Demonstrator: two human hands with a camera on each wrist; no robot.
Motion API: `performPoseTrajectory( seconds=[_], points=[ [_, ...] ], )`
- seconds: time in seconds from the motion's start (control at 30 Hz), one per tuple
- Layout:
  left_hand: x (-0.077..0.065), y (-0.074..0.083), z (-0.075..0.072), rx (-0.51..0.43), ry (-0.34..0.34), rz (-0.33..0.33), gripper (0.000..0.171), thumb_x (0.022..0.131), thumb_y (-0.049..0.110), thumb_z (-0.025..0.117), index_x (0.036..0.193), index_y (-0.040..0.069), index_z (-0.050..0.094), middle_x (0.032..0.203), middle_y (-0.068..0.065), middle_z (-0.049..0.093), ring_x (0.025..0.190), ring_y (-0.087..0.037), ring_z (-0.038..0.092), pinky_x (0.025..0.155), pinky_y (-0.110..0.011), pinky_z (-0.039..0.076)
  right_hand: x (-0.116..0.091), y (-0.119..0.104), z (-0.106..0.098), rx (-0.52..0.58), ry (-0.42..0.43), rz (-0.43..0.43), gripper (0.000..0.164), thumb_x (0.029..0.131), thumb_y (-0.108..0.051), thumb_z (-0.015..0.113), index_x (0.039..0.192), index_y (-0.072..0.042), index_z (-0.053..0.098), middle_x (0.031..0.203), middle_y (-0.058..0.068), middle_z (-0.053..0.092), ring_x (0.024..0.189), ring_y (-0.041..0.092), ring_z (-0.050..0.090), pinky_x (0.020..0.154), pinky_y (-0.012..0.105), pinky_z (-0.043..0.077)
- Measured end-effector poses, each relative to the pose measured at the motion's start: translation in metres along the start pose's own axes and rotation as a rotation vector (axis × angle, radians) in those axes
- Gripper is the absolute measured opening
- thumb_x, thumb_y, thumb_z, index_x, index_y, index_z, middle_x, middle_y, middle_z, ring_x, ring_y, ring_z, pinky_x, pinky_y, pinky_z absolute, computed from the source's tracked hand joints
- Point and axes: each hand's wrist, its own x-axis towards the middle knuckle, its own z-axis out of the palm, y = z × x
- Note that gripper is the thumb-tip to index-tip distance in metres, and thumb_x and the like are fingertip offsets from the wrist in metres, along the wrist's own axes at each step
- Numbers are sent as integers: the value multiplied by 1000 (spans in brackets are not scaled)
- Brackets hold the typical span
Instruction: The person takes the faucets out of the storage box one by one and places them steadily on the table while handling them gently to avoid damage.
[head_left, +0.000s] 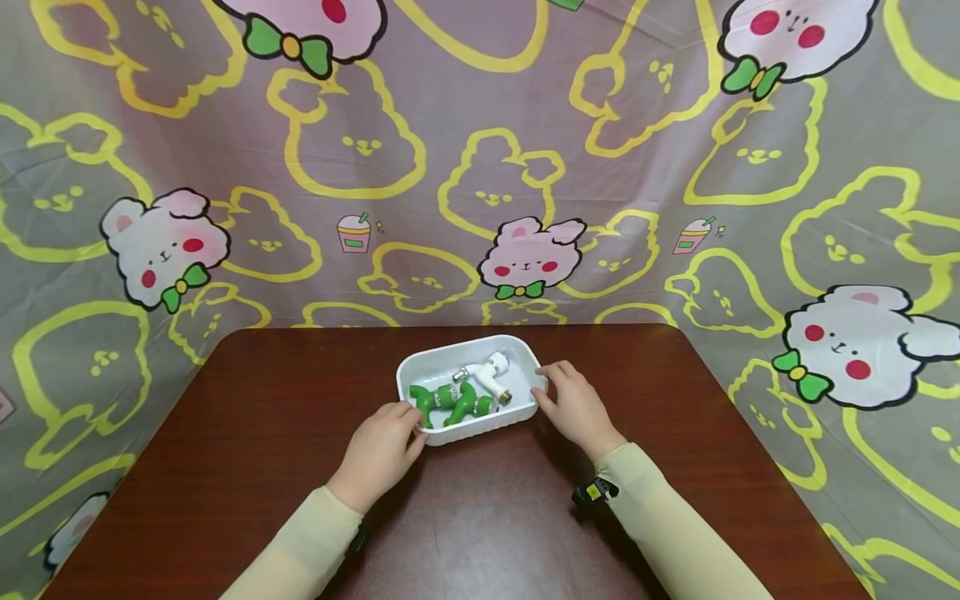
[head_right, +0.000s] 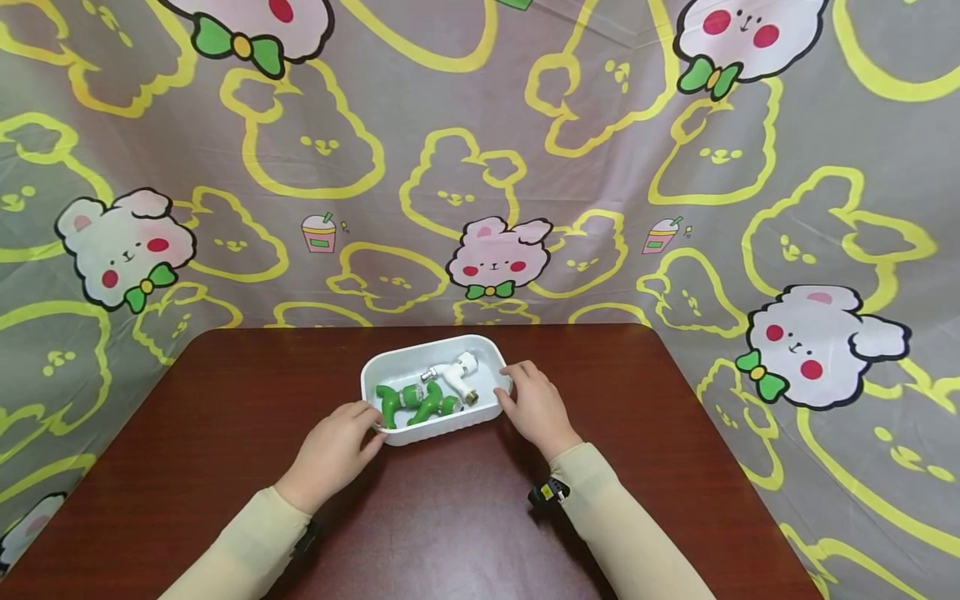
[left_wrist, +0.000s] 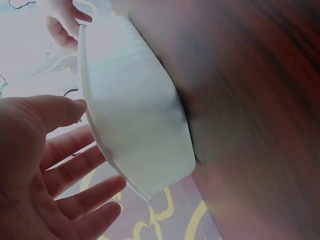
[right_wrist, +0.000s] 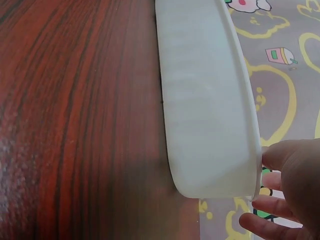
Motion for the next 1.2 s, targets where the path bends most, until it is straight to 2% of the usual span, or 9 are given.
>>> performPoseTrajectory(
  seconds=[0.2, 0.43, 0.6, 0.7, 0.83, 0.97, 1.1, 1.2],
  points=[
    [0, 0, 1, -102, -26, -66, 20, 85, 13, 84, 97, 6, 70, 97, -6, 68, 97, -27, 65, 81, -41, 56, 0, 2, 2, -1, -8, 8, 35, 96, -26, 73, 125, -6, 69, 118, 11, 64, 86, 22, 59, 79, 40, 53],
    [2, -5, 3, -197, 7, -152, 34, 88, 13, 82, 114, -1, 67, 110, -16, 66, 100, -29, 64, 86, -43, 55, -1, 1, 2, 23, -22, 41, 39, 96, -26, 74, 128, -5, 67, 120, 13, 63, 92, 25, 60, 83, 42, 53],
    [2, -14, 9, -230, 30, -247, 47, 92, 19, 76, 127, -8, 59, 123, -23, 59, 114, -37, 62, 98, -50, 53, 1, 1, 2, 78, -26, 82, 44, 97, -25, 73, 133, -2, 63, 124, 15, 62, 106, 29, 63, 94, 47, 53],
    [1, -19, 12, -249, 33, -311, 53, 95, 21, 74, 132, -11, 54, 129, -27, 55, 119, -41, 60, 101, -53, 51, 2, 1, 1, 114, -41, 113, 48, 98, -26, 72, 137, -1, 60, 128, 17, 61, 115, 31, 63, 101, 49, 52],
    [1, -20, 13, -266, -4, -400, 57, 98, 26, 69, 136, -13, 52, 133, -30, 54, 121, -45, 60, 102, -56, 50, 4, 1, 1, 138, -71, 153, 51, 100, -28, 69, 142, -1, 57, 135, 20, 60, 123, 35, 61, 106, 51, 49],
    [4, -17, 11, -271, -72, -480, 57, 102, 32, 63, 136, -13, 54, 131, -31, 59, 119, -46, 62, 100, -57, 51, 6, 5, 4, 147, -88, 187, 52, 101, -29, 67, 143, 0, 57, 141, 21, 59, 132, 37, 57, 110, 53, 46],
    [6, -13, 11, -304, -125, -524, 56, 105, 33, 58, 136, -12, 55, 130, -30, 61, 118, -44, 64, 99, -56, 51, 9, 7, 7, 162, -92, 207, 51, 102, -30, 65, 142, 0, 58, 141, 22, 60, 134, 38, 56, 112, 54, 45],
    [7, -11, 11, -344, -138, -549, 56, 106, 34, 56, 138, -12, 54, 132, -30, 60, 121, -44, 63, 102, -57, 50, 10, 9, 8, 179, -90, 217, 50, 103, -31, 64, 141, 0, 59, 141, 22, 61, 134, 39, 56, 112, 54, 44]
  ],
)
